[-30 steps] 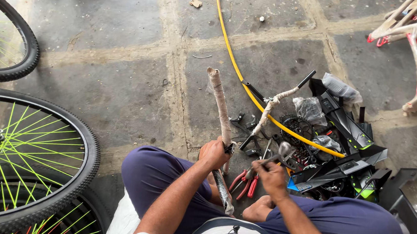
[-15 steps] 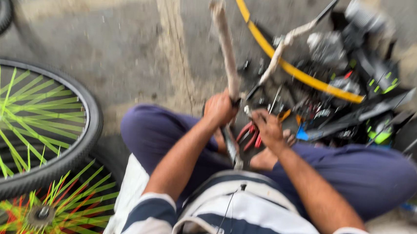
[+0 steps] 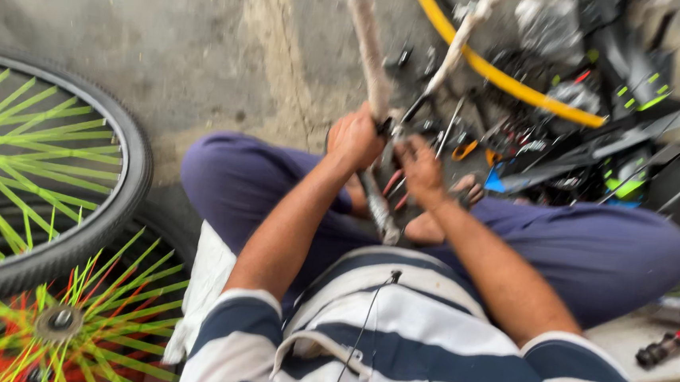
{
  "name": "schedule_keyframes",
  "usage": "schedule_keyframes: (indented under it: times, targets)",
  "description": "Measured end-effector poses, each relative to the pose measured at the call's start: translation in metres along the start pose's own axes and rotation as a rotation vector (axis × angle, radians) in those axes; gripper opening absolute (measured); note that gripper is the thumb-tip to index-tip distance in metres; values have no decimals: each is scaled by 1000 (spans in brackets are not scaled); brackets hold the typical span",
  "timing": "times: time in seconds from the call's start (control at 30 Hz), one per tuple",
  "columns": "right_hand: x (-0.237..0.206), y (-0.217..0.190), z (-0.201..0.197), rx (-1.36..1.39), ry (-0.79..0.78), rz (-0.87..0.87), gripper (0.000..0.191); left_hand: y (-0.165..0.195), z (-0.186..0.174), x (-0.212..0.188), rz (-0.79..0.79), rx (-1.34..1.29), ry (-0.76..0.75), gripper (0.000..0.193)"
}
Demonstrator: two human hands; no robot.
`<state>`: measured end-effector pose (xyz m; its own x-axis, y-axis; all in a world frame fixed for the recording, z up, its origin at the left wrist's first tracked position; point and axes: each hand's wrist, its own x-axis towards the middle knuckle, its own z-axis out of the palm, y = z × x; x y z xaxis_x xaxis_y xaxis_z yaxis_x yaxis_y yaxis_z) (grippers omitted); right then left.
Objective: The person sits on the floor of a bicycle workshop and assembles a handlebar assembly, attaching brake levers and controls to the wrapped handlebar and tightening the fasteners with an Allen wrench by hand, working on the parts across their lap.
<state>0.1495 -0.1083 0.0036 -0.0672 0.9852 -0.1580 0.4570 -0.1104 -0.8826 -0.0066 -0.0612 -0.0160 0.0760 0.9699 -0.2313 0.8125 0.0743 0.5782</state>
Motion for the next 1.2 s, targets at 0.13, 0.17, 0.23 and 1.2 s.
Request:
schedule_keyframes:
  times: [0.13,0.17,0.23,1.2]
  targets:
    - [6,-4,1,88,-47,-48,29,-1,5,8,46,12,28,42]
    - [7,-4,-1,205,-68,38,30,0,5,10,78,20,53,44]
    - [8,-10,-9,-90,-27,102,29,3,4,14,26,33,3,38]
    - [-3,-12,-58,-534,-33,-304,25,33,4,1,132,-5,-77,27]
